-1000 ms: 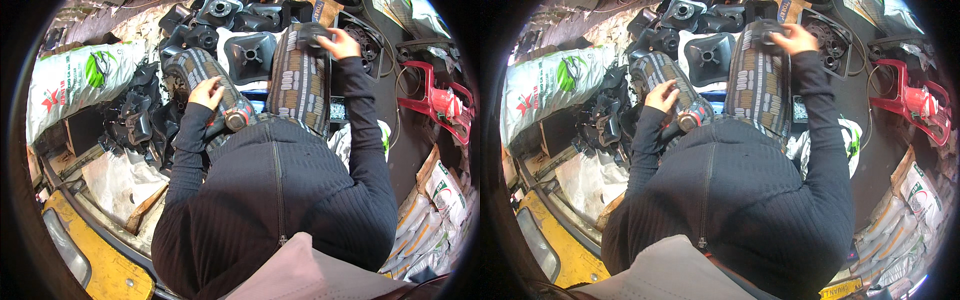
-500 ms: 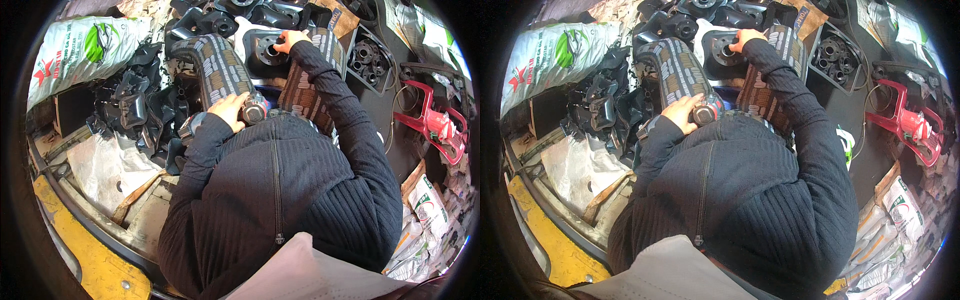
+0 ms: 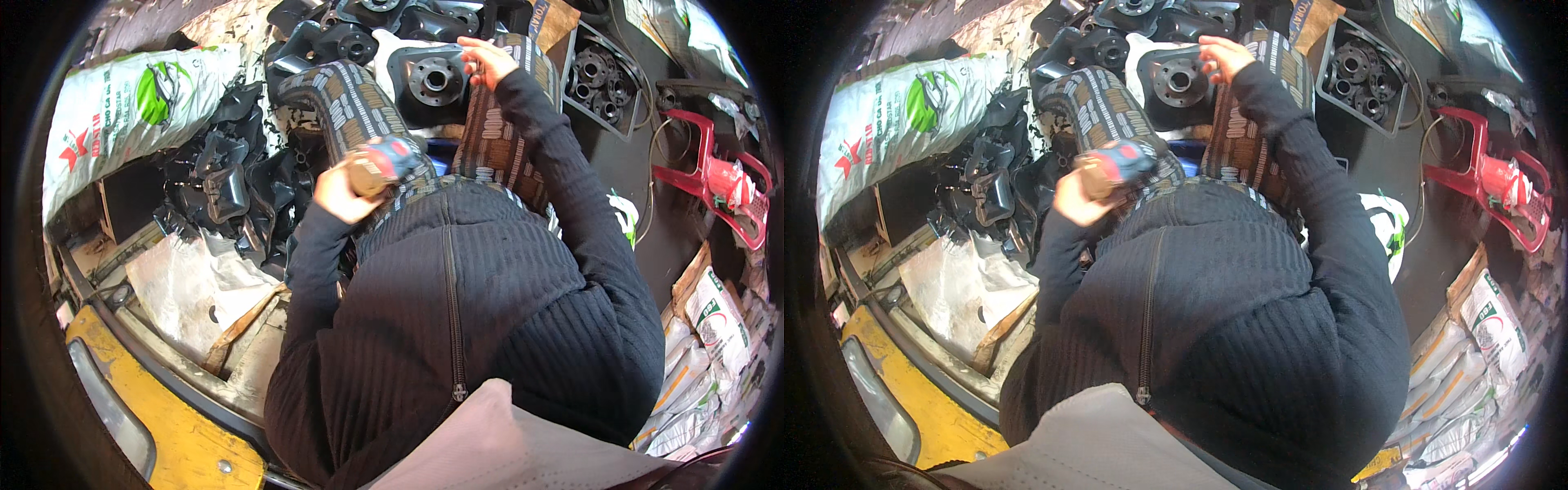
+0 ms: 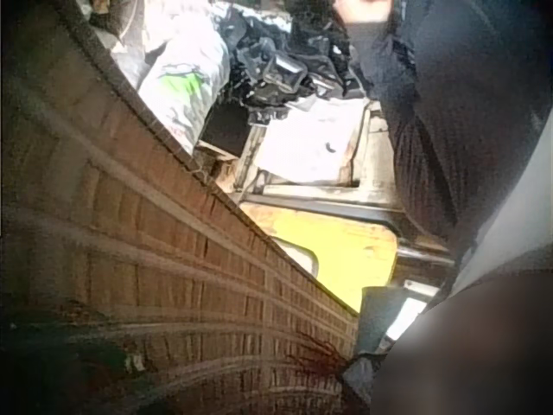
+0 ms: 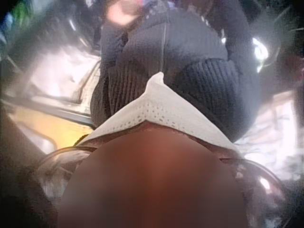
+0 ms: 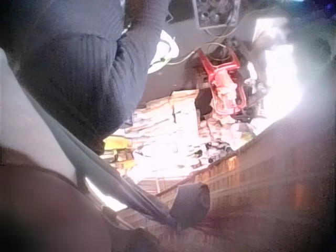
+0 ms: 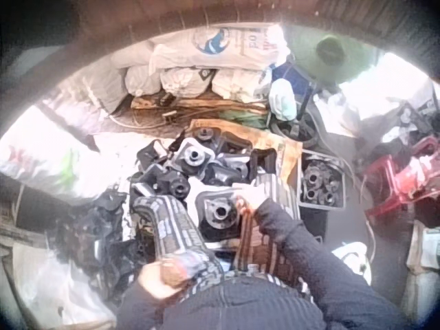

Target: The person uses a cordless drill to fasten screws into black plastic components placed on a patterned cushion. They repeatedly pick up screws, position them, and drive them in with the drill, handling multiple similar parts one at a time.

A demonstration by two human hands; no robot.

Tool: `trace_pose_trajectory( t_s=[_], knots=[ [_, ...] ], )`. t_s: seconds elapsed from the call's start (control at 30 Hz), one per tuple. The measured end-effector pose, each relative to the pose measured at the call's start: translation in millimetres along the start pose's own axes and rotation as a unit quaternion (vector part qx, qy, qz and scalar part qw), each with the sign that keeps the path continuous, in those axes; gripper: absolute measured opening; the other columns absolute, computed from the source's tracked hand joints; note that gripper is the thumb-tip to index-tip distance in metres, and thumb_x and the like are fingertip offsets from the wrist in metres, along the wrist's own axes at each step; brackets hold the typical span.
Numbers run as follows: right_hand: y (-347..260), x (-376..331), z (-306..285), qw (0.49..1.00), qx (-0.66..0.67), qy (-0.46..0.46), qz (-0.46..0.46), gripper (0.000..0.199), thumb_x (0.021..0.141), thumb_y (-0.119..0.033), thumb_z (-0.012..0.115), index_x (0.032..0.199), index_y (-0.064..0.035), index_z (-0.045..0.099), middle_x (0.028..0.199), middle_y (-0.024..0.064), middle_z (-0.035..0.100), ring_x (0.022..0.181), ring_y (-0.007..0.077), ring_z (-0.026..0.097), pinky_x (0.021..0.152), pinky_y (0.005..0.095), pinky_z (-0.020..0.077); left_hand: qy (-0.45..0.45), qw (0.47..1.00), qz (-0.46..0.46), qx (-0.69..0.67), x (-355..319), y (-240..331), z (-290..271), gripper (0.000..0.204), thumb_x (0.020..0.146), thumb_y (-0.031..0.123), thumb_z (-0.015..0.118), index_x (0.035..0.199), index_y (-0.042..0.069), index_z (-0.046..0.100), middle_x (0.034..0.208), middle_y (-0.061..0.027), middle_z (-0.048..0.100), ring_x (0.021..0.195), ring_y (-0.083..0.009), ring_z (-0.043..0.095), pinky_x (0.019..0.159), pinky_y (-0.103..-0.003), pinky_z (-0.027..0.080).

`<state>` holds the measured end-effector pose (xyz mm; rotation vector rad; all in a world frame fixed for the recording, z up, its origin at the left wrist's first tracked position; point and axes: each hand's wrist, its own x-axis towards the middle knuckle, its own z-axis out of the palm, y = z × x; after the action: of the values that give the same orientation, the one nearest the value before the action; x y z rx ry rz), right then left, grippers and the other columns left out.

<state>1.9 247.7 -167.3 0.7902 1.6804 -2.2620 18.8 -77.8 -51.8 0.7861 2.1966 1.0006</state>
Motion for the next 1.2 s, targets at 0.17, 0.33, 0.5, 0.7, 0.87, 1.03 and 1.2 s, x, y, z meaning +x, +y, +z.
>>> trace_pose_trajectory(
  t_s=[0.17, 0.33, 0.5, 0.7, 0.87, 1.03, 1.2],
  knots=[
    [21, -68, 14, 0.918, 0.344, -0.196, -0.010, 0.049, 0.088, -0.011, 0.047, 0.132, 0.0010, 0.030, 0.128, 0.0136, 0.043, 0.121, 0.0244, 0.042, 0.095, 0.0343, 0.0428, 0.036, 0.974, 0.015, -0.225, -15, 23, -39, 0.057, 0.069, 0.008, 0.073, 0.120, 0.001, 0.047, 0.111, -0.0111, 0.055, 0.095, -0.0209, 0.057, 0.082, -0.032, 0.045],
    [21, -95, 31, 0.917, 0.332, -0.220, 0.002, 0.061, 0.083, -0.017, 0.061, 0.135, -0.0088, 0.029, 0.126, 0.0100, 0.047, 0.105, 0.0206, 0.055, 0.083, 0.0293, 0.0503, 0.042, 0.991, 0.098, 0.076, -3, 50, -28, 0.044, 0.070, 0.011, 0.073, 0.109, 0.002, 0.053, 0.096, -0.0064, 0.062, 0.083, -0.0187, 0.061, 0.073, -0.031, 0.049],
    [21, -111, 24, 0.943, 0.232, -0.238, -0.008, 0.067, 0.078, -0.012, 0.064, 0.136, -0.0116, 0.030, 0.121, 0.0088, 0.052, 0.073, 0.0069, 0.054, 0.058, 0.0172, 0.0425, -0.007, 0.995, 0.098, 0.022, 2, 61, -24, 0.040, 0.071, 0.012, 0.072, 0.105, 0.002, 0.055, 0.088, -0.0055, 0.063, 0.077, -0.0170, 0.061, 0.066, -0.030, 0.049],
    [19, -115, 14, 0.953, 0.111, -0.280, -0.027, 0.065, 0.078, -0.010, 0.061, 0.136, -0.0121, 0.032, 0.110, 0.0074, 0.060, 0.066, 0.0021, 0.046, 0.056, 0.0147, 0.0365, -0.035, 0.997, 0.013, -0.062, -3, 65, -25, 0.037, 0.073, 0.009, 0.071, 0.105, 0.001, 0.054, 0.081, -0.0040, 0.064, 0.062, -0.0111, 0.057, 0.054, -0.025, 0.045],
    [14, -114, 13, 0.945, 0.058, -0.316, -0.066, 0.064, 0.079, -0.010, 0.059, 0.137, -0.0118, 0.030, 0.110, 0.0083, 0.061, 0.080, 0.0025, 0.052, 0.059, 0.0148, 0.0390, -0.044, 0.993, -0.033, -0.107, -6, 62, -26, 0.040, 0.072, 0.009, 0.071, 0.106, 0.001, 0.054, 0.080, -0.0047, 0.064, 0.059, -0.0105, 0.055, 0.051, -0.025, 0.044],
    [2, -113, 10, 0.921, 0.030, -0.387, -0.041, 0.066, 0.080, -0.010, 0.058, 0.138, -0.0090, 0.026, 0.111, 0.0121, 0.060, 0.094, 0.0080, 0.056, 0.060, 0.0154, 0.0400, -0.088, 0.996, 0.006, 0.019, -6, 59, -36, 0.048, 0.071, 0.011, 0.071, 0.114, 0.004, 0.050, 0.098, -0.0062, 0.062, 0.082, -0.0166, 0.059, 0.070, -0.029, 0.046],
    [-10, -98, 13, 0.848, 0.000, -0.530, 0.005, 0.068, 0.080, -0.006, 0.059, 0.138, -0.0048, 0.023, 0.110, 0.0167, 0.059, 0.094, 0.0114, 0.059, 0.055, 0.0129, 0.0396, -0.100, 0.991, 0.092, -0.001, -3, 62, -44, 0.055, 0.066, 0.012, 0.076, 0.114, 0.001, 0.050, 0.104, -0.0104, 0.060, 0.094, -0.0194, 0.060, 0.079, -0.032, 0.049]
  ],
)
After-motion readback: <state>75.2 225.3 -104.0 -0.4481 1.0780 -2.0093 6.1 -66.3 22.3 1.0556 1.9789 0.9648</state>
